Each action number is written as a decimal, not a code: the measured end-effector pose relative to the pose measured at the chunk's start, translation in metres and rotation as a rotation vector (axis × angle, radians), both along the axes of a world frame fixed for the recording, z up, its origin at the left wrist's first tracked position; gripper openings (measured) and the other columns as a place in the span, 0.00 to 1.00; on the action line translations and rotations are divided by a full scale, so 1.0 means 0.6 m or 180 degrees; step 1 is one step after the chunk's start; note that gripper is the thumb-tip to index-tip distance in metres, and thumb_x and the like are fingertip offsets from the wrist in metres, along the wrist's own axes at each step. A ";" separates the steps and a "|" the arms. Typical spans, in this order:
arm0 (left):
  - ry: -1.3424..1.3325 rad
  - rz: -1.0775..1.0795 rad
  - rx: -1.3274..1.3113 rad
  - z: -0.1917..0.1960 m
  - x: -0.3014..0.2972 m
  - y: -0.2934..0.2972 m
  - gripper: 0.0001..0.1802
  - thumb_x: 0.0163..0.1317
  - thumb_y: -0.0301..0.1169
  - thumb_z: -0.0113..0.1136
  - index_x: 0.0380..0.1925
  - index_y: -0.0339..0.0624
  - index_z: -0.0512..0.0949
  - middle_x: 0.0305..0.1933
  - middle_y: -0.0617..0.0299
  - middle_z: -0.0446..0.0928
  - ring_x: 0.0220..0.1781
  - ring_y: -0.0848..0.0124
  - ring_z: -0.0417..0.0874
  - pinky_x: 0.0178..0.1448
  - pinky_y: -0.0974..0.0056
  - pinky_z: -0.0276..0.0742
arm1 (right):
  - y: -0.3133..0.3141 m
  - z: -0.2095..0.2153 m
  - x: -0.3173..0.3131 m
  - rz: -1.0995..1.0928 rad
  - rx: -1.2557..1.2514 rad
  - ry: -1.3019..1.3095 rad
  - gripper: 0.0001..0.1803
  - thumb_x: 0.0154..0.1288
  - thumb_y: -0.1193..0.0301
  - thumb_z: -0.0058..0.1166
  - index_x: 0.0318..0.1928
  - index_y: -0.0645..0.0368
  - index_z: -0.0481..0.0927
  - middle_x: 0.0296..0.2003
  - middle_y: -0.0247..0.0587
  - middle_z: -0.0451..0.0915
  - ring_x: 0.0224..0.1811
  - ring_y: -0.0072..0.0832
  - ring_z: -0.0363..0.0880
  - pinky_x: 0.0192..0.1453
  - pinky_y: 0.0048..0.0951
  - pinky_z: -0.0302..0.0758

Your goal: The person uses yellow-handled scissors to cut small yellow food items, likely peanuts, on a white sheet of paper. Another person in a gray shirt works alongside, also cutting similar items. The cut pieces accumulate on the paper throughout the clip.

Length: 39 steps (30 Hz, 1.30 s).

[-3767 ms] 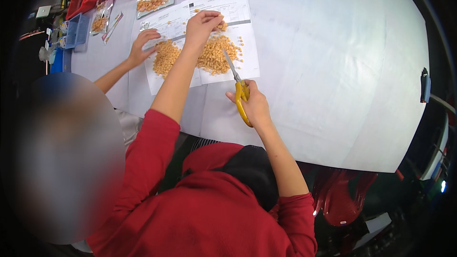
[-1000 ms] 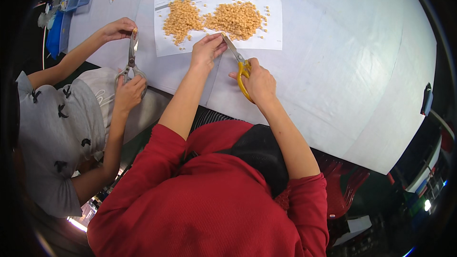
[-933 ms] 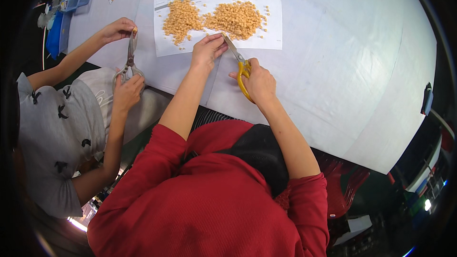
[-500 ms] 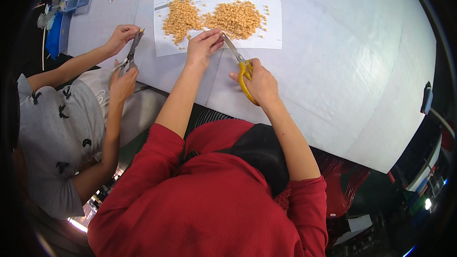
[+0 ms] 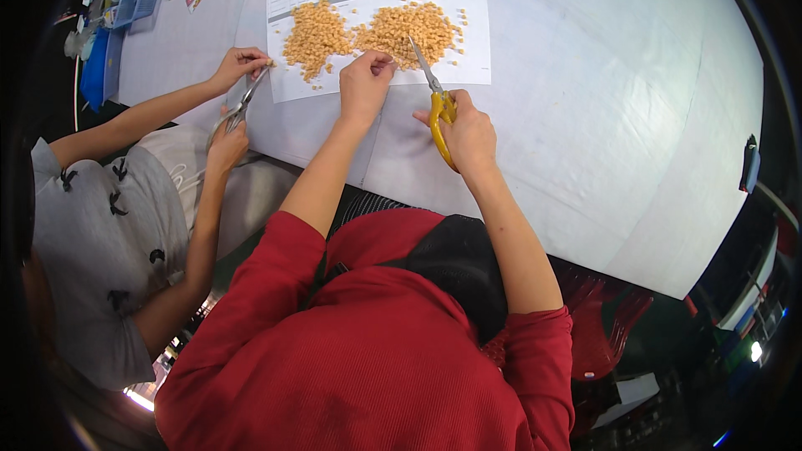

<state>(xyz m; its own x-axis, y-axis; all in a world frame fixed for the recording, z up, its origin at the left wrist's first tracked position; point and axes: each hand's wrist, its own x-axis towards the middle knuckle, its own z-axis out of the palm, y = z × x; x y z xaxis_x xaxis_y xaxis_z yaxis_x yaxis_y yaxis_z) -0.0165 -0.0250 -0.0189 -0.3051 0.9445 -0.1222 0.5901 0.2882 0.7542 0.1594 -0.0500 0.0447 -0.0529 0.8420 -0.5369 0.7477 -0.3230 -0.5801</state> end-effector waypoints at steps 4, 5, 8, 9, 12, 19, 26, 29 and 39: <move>0.0558 -0.0068 0.0208 -0.010 0.014 0.008 0.07 0.50 0.29 0.66 0.25 0.39 0.79 0.27 0.55 0.80 0.31 0.57 0.82 0.38 0.57 0.76 | -0.001 -0.001 0.003 -0.0080 -0.0055 0.0011 0.37 0.53 0.43 0.63 0.49 0.63 0.74 0.31 0.54 0.82 0.35 0.49 0.82 0.38 0.43 0.77; 0.0530 -0.0066 0.0123 -0.012 0.013 0.010 0.07 0.51 0.30 0.66 0.27 0.39 0.80 0.27 0.56 0.81 0.30 0.60 0.82 0.37 0.59 0.76 | -0.002 0.003 0.002 -0.0096 -0.0092 0.0025 0.37 0.53 0.43 0.62 0.49 0.63 0.73 0.31 0.54 0.82 0.36 0.49 0.82 0.39 0.43 0.77; -0.0407 0.0333 -0.0299 -0.012 0.004 0.012 0.07 0.55 0.31 0.66 0.31 0.40 0.82 0.30 0.61 0.82 0.31 0.68 0.82 0.36 0.63 0.77 | -0.008 0.014 -0.002 0.0005 -0.0125 0.0096 0.37 0.54 0.44 0.62 0.51 0.63 0.72 0.35 0.55 0.82 0.40 0.49 0.82 0.42 0.43 0.76; -0.1289 0.0724 -0.0551 -0.006 -0.002 0.013 0.07 0.56 0.32 0.65 0.33 0.42 0.82 0.31 0.62 0.82 0.32 0.68 0.82 0.37 0.63 0.77 | -0.012 0.016 -0.003 0.0063 -0.0124 0.0125 0.37 0.55 0.44 0.61 0.51 0.63 0.71 0.37 0.55 0.82 0.41 0.49 0.81 0.43 0.43 0.76; -0.3422 0.1605 -0.1018 0.011 -0.015 0.013 0.08 0.60 0.34 0.64 0.37 0.45 0.81 0.37 0.66 0.81 0.39 0.69 0.81 0.42 0.62 0.77 | -0.023 0.012 -0.008 0.0194 -0.0087 0.0220 0.38 0.55 0.44 0.61 0.52 0.63 0.70 0.41 0.55 0.81 0.44 0.48 0.81 0.45 0.43 0.76; -0.4713 0.2059 -0.1250 0.033 -0.007 0.003 0.11 0.61 0.34 0.63 0.42 0.46 0.78 0.45 0.65 0.78 0.49 0.69 0.75 0.52 0.58 0.74 | -0.028 0.015 -0.021 0.0331 -0.0033 0.0167 0.38 0.54 0.44 0.62 0.52 0.63 0.70 0.40 0.55 0.80 0.44 0.48 0.80 0.45 0.43 0.76; -0.4216 0.1890 -0.1096 0.055 0.011 0.003 0.12 0.61 0.34 0.63 0.43 0.46 0.78 0.45 0.65 0.78 0.48 0.66 0.78 0.50 0.58 0.75 | -0.026 0.012 -0.012 0.0287 0.0204 0.0094 0.38 0.51 0.43 0.63 0.49 0.63 0.72 0.33 0.53 0.82 0.37 0.49 0.82 0.38 0.43 0.77; -0.3644 0.1622 -0.0967 0.059 0.020 0.007 0.10 0.61 0.33 0.63 0.41 0.44 0.80 0.42 0.66 0.80 0.44 0.69 0.80 0.46 0.62 0.76 | -0.020 0.008 -0.001 0.0209 0.0239 0.0024 0.38 0.50 0.42 0.64 0.48 0.63 0.73 0.30 0.53 0.82 0.34 0.48 0.82 0.35 0.43 0.77; 0.0546 -0.0422 0.0432 0.011 0.068 0.007 0.06 0.55 0.30 0.64 0.32 0.45 0.83 0.34 0.63 0.81 0.33 0.66 0.80 0.37 0.62 0.75 | -0.008 0.023 0.046 -0.0349 0.0143 0.0068 0.38 0.53 0.43 0.62 0.50 0.63 0.72 0.31 0.53 0.82 0.35 0.47 0.83 0.39 0.41 0.77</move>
<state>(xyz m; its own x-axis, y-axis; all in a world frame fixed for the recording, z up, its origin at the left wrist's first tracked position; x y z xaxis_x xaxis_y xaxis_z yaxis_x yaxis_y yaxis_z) 0.0242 -0.0207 -0.0122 -0.1828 0.9818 0.0512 0.7386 0.1028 0.6662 0.1871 -0.0550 0.0584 0.0298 0.8666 -0.4981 0.6966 -0.3754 -0.6114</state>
